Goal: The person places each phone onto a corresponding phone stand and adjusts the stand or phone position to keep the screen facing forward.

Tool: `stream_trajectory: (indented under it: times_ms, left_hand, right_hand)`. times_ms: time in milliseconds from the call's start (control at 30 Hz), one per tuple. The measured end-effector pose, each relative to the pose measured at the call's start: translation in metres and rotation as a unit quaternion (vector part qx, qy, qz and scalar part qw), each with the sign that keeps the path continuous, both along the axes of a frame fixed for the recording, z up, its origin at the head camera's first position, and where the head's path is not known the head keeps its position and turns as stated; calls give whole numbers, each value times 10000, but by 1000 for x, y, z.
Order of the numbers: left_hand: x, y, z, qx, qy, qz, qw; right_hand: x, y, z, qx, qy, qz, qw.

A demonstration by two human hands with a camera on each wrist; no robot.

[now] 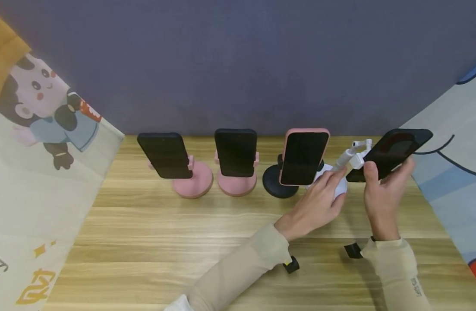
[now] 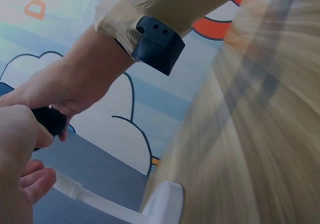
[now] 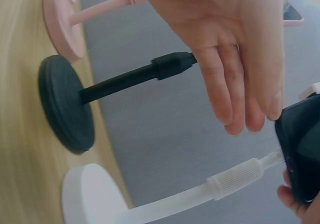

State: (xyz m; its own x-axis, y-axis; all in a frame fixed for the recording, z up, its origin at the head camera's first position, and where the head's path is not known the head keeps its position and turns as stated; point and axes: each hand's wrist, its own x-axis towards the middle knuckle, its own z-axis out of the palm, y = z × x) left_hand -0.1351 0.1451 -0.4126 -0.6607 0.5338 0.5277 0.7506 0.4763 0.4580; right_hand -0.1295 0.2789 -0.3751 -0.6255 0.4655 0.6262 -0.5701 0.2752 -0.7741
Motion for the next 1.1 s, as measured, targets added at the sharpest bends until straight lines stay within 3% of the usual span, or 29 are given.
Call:
stream_trajectory:
  times_ms: [167, 300, 500, 700, 833, 967, 1100]
  left_hand:
    - [3, -6, -12, -214, 13, -116, 9997]
    - [6, -13, -20, -398, 136, -181, 9990]
    - [9, -32, -33, -779, 255, -347, 9960]
    - [11, -54, -46, -968, 131, -176, 9951]
    - [15, -73, -50, -1038, -139, -78, 9945]
    - [23, -94, -50, -997, -644, -99, 9929]
    - [28, -112, -49, -1025, -989, -67, 9898]
  right_hand:
    - [1, -4, -8, -415, 231, 394, 9981]
    - [1, -2, -24, -835, 233, 730, 9936]
    - [0, 5, -53, -977, -221, 730, 9923]
    - [3, 5, -63, -829, -668, 699, 9919]
    - [5, 2, -68, -716, -717, 760, 9919]
    - [7, 0, -74, -608, -775, 797, 9919]
    - [8, -2, -81, -380, -1086, 746, 9906]
